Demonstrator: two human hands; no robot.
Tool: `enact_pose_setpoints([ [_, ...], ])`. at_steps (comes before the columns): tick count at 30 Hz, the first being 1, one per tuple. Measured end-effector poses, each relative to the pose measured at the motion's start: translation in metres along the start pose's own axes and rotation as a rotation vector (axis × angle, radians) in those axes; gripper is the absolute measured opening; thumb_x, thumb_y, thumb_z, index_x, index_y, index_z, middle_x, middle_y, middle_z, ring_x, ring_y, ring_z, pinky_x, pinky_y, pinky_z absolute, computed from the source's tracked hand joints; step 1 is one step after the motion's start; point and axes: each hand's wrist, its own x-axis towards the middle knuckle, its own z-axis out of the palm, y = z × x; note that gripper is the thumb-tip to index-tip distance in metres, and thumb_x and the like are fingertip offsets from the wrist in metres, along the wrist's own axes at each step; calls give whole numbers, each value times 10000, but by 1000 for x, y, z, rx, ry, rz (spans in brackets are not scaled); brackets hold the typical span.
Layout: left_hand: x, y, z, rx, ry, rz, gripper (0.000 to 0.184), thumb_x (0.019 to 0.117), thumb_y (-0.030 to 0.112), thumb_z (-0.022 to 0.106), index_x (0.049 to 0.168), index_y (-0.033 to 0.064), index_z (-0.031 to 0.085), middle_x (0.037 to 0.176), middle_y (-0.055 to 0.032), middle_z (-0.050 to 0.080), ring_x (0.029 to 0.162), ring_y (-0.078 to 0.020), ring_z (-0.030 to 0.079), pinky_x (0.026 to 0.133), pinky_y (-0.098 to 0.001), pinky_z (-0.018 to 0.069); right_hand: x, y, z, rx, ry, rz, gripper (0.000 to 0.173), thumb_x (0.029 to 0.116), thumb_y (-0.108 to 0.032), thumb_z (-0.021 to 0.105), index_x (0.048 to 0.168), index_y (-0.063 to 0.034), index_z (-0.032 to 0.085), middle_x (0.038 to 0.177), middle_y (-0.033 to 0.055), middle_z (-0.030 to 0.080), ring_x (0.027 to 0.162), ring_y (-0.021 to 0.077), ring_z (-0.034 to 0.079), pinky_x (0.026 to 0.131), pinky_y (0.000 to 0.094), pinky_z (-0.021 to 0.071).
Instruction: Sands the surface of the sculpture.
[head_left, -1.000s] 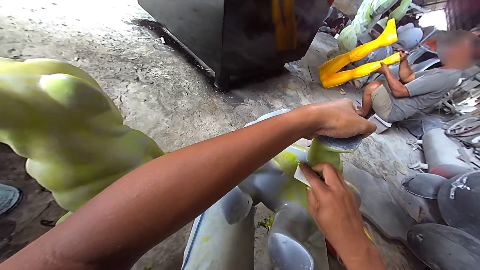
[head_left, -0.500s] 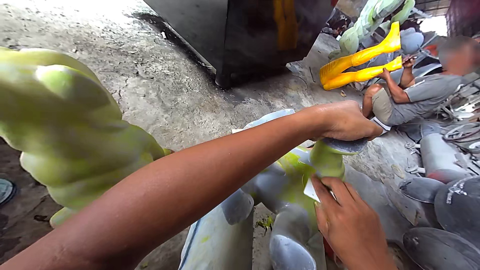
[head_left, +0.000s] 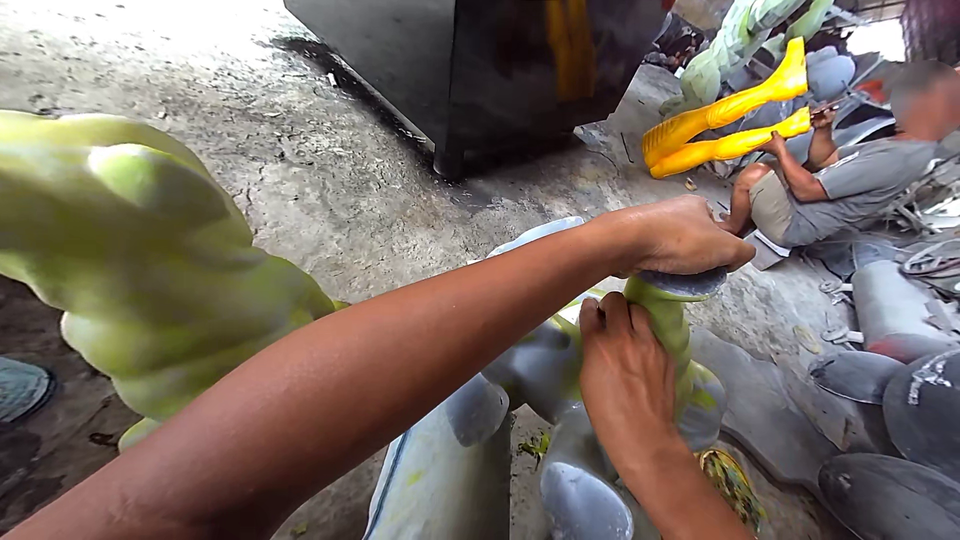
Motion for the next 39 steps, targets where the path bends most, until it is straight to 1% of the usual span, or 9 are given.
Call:
enact_pose_setpoints([
  [9, 5, -5, -3, 42, 9, 0, 367, 1004, 339, 577, 723, 106, 607, 664, -19, 549, 608, -118, 536, 552, -344, 416, -1, 18, 5, 111, -38, -126, 307, 926, -113, 668, 1208, -203, 751, 1102, 56, 637, 1011, 253, 625, 702, 372, 554],
  [15, 4, -4, -3, 22, 2, -5, 365, 1004, 333, 587, 719, 105, 609, 653, -14, 554, 596, -110, 540, 541, -332, 422, -22, 42, 7, 225, -58, -224, 371, 938, -123, 605, 1249, -271, 741, 1110, 13, 646, 1032, 222, 618, 733, 370, 552],
  [22, 5, -2, -2, 49, 2, -17, 368, 1005, 334, 579, 714, 111, 610, 649, -8, 547, 592, -107, 529, 539, -330, 409, -53, 57, 10, 269, -77, -369, 488, 889, -97, 582, 1294, -334, 716, 1115, -4, 665, 978, 214, 636, 690, 348, 560],
  [26, 5, -2, -2, 30, -4, -7, 357, 1008, 319, 581, 719, 110, 605, 644, -6, 542, 583, -98, 523, 534, -315, 407, -60, 66, 8, 382, -96, -404, 424, 930, -164, 540, 1283, -319, 717, 1113, -26, 685, 1004, 179, 647, 748, 335, 571],
  [28, 6, -1, -2, 29, -1, 0, 352, 1006, 309, 579, 716, 111, 599, 641, -6, 532, 581, -102, 513, 533, -317, 399, -60, 72, 8, 550, -64, -327, 376, 954, -228, 510, 1239, -297, 746, 1102, -56, 695, 1011, 114, 650, 795, 319, 576],
  [31, 5, -1, -1, 37, 6, 0, 344, 1011, 310, 572, 733, 111, 609, 659, -7, 543, 598, -105, 521, 548, -324, 407, -54, 82, 6, 669, 31, -163, 371, 947, -207, 513, 1222, -236, 761, 1100, -64, 691, 985, 64, 652, 785, 305, 587],
  [33, 6, -3, -1, 33, 10, -6, 340, 1006, 317, 571, 745, 106, 626, 674, -15, 569, 613, -110, 547, 560, -334, 432, -48, 84, 7, 609, 59, -90, 388, 963, -211, 510, 1283, -221, 729, 1124, -46, 671, 1010, 84, 640, 792, 318, 579],
  [36, 8, -4, -2, 39, 9, -14, 347, 1008, 328, 568, 755, 103, 642, 680, -18, 583, 618, -111, 557, 559, -330, 435, -44, 75, 16, 417, 93, -74, 416, 952, -174, 547, 1338, -213, 698, 1190, 19, 662, 1064, 189, 645, 799, 377, 583],
  [39, 10, -5, -4, 46, 2, -23, 335, 1013, 336, 573, 789, 104, 664, 708, -21, 602, 642, -109, 574, 579, -325, 448, -51, 62, 18, 200, 64, -100, 416, 925, -130, 609, 1325, -193, 706, 1144, 57, 668, 981, 235, 662, 696, 368, 580],
])
